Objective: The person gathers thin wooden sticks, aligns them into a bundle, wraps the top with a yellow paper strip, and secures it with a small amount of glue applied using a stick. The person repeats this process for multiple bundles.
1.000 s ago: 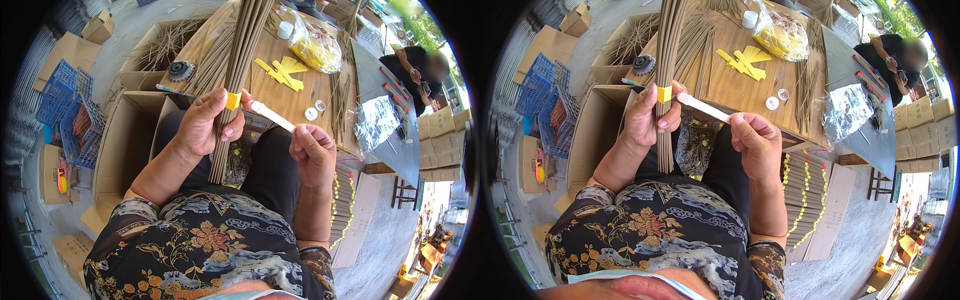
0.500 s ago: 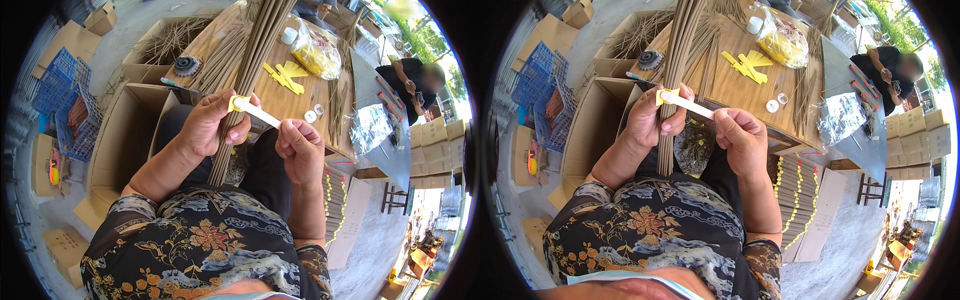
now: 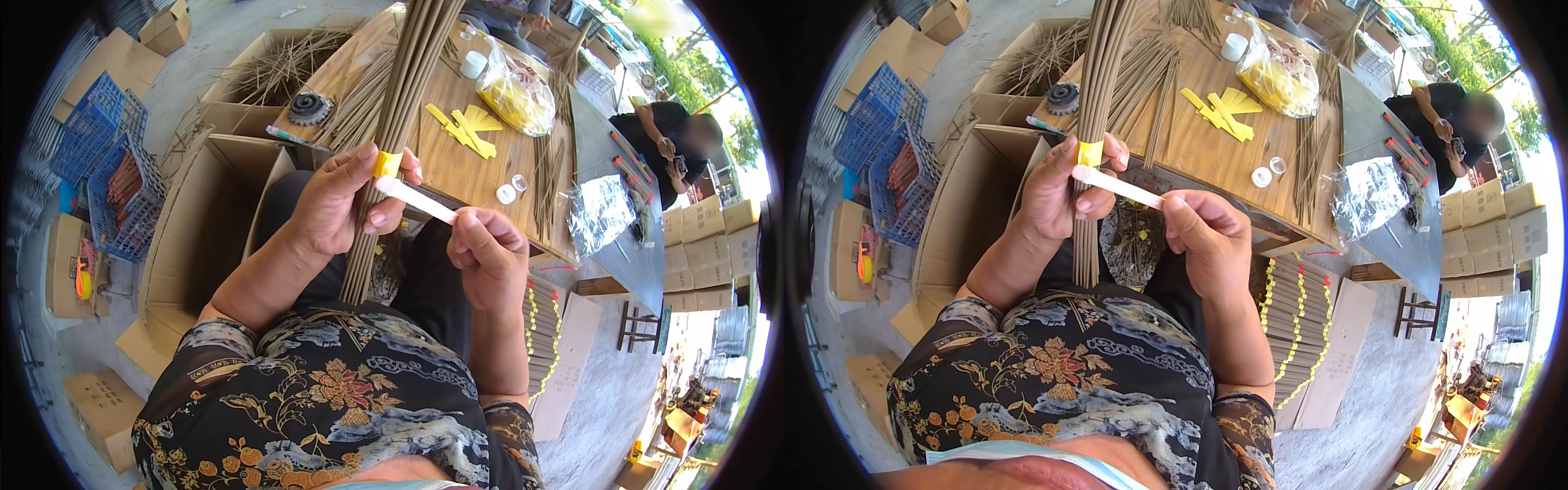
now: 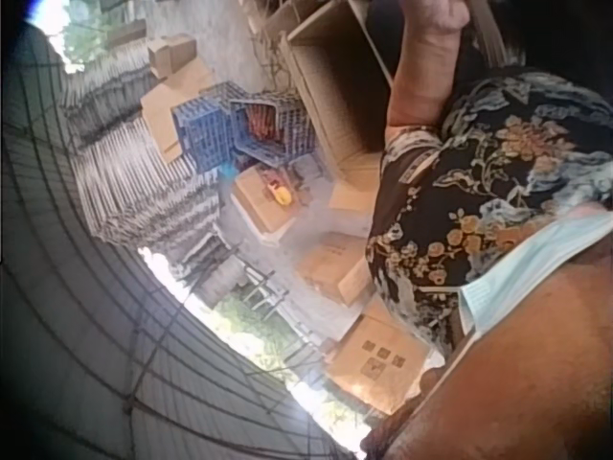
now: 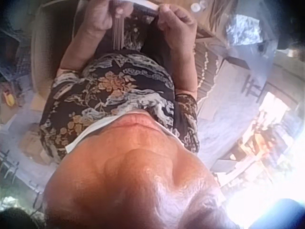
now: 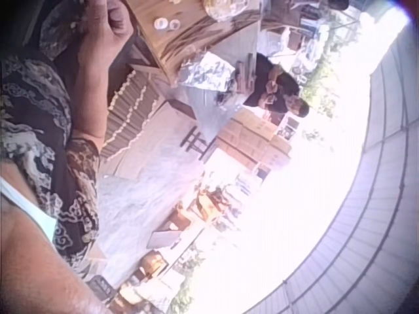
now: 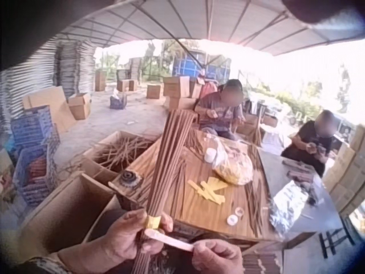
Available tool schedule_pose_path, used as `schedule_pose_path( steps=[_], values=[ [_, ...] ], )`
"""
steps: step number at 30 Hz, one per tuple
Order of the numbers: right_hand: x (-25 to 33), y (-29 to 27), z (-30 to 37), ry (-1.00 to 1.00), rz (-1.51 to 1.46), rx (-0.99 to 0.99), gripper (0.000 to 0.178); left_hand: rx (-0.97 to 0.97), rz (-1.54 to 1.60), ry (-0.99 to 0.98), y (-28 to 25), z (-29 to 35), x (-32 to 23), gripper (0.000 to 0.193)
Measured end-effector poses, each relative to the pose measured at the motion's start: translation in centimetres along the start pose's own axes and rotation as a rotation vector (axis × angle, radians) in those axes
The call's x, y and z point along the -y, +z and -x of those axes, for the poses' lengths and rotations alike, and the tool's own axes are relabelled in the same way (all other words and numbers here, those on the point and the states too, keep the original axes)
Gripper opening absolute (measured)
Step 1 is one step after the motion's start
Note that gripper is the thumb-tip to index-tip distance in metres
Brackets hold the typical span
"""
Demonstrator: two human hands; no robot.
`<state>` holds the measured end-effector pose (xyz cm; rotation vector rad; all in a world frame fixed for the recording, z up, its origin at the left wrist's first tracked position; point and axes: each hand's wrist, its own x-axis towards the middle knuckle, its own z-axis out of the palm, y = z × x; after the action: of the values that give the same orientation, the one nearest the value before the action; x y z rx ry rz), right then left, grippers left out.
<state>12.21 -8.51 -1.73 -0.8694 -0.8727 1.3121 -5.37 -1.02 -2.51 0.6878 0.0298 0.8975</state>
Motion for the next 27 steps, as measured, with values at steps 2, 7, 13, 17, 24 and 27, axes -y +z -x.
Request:
schedule_pose_path(
  steps=[2,7,13,17,24,27],
  values=[
    [-0.3,-0.2,0.2,-0.155,0.07,-0.015,0.014,0.009,-0.013,-0.004,-0.1,0.1,-0.2,0.044],
    [-0.6,0.1,0.7,-0.38,0.289,-0.059,0.018,0.077,0.016,-0.03,-0.7,0.3,-0.2,0.044],
    [-0.6,1.1,0.7,-0.624,0.526,-0.062,0.02,0.042,0.037,-0.038,-0.3,0.6,-0.2,0.044],
    [-0.3,1.3,1.2,-0.779,0.808,-0.061,0.02,-0.115,0.068,-0.028,0.3,0.7,-0.2,0.044],
    [-0.3,1.2,0.9,-0.755,0.731,-0.075,0.02,0.051,0.049,-0.047,-0.2,0.7,0.0,0.045],
    [-0.6,1.0,1.1,-0.693,0.625,-0.08,0.019,0.035,0.054,-0.054,0.0,0.9,-0.2,0.045]
  ],
)
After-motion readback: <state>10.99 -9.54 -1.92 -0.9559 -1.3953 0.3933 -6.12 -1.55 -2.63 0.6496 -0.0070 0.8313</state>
